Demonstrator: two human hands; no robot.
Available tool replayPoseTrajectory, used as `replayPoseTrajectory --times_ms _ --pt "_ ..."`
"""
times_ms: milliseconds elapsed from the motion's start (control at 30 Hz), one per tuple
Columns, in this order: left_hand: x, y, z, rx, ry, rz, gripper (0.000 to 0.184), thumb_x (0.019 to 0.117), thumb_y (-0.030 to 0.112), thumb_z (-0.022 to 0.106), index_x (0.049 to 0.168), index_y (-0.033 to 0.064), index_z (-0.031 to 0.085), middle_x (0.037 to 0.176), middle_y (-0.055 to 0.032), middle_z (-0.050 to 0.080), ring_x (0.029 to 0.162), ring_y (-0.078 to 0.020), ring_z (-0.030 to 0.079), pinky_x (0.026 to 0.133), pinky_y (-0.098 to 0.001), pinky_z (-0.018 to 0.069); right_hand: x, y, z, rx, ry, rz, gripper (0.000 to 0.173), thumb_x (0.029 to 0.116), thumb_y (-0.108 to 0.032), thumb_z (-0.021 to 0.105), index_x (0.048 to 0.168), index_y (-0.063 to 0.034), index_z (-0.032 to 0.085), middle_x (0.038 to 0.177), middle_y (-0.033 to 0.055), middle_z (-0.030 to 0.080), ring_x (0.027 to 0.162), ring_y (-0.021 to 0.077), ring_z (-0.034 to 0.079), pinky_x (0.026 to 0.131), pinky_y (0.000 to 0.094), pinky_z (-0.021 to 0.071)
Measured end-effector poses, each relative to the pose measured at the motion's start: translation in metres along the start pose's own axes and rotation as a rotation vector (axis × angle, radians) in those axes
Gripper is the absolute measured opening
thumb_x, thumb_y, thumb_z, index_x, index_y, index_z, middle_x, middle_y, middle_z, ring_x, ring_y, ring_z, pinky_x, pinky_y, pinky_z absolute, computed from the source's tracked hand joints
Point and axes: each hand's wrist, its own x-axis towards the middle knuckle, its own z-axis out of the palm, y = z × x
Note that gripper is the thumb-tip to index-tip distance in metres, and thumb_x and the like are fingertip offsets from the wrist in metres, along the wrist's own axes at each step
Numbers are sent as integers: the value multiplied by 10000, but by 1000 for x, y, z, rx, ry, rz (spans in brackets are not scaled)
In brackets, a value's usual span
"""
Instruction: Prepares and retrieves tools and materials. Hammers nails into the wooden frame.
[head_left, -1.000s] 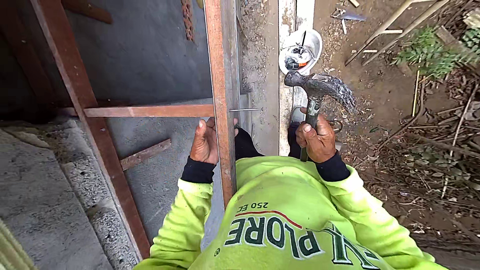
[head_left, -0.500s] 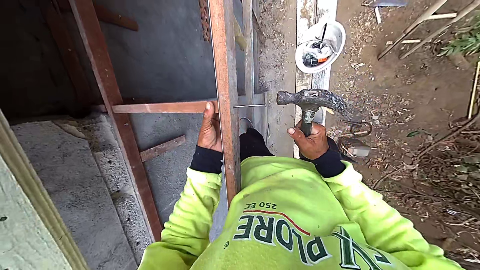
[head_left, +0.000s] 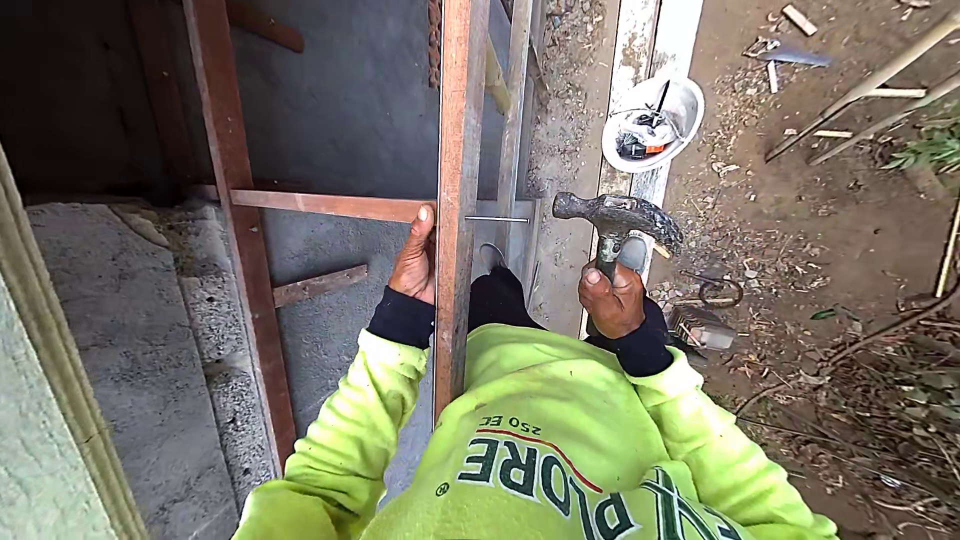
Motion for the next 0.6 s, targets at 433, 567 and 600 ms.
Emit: replayPoseTrajectory --times_ms 433,567,600 --pt "0 2 -2 77 38 31 296 1029 435 522 1062 183 672 962 -41 750 909 -137 729 788 -339 619 -12 5 16 32 72 -60 657 1033 -683 365 804 -104 574 564 -69 447 455 24 432 424 237 395" --pt "1 1 -4 91 32 32 296 1024 445 528 1066 189 672 970 -38 747 918 -131 727 786 -333 620 -12 4 27 38 75 -34 657 1031 -684 367 806 -101 571 564 -63 442 463 30 439 438 241 402" --pt "1 1 -5 90 28 37 284 1016 436 550 1060 185 675 965 -41 744 915 -133 724 784 -336 617 -13 5 28 39 72 -29 657 1030 -685 371 802 -102 569 563 -63 441 464 28 438 439 240 401"
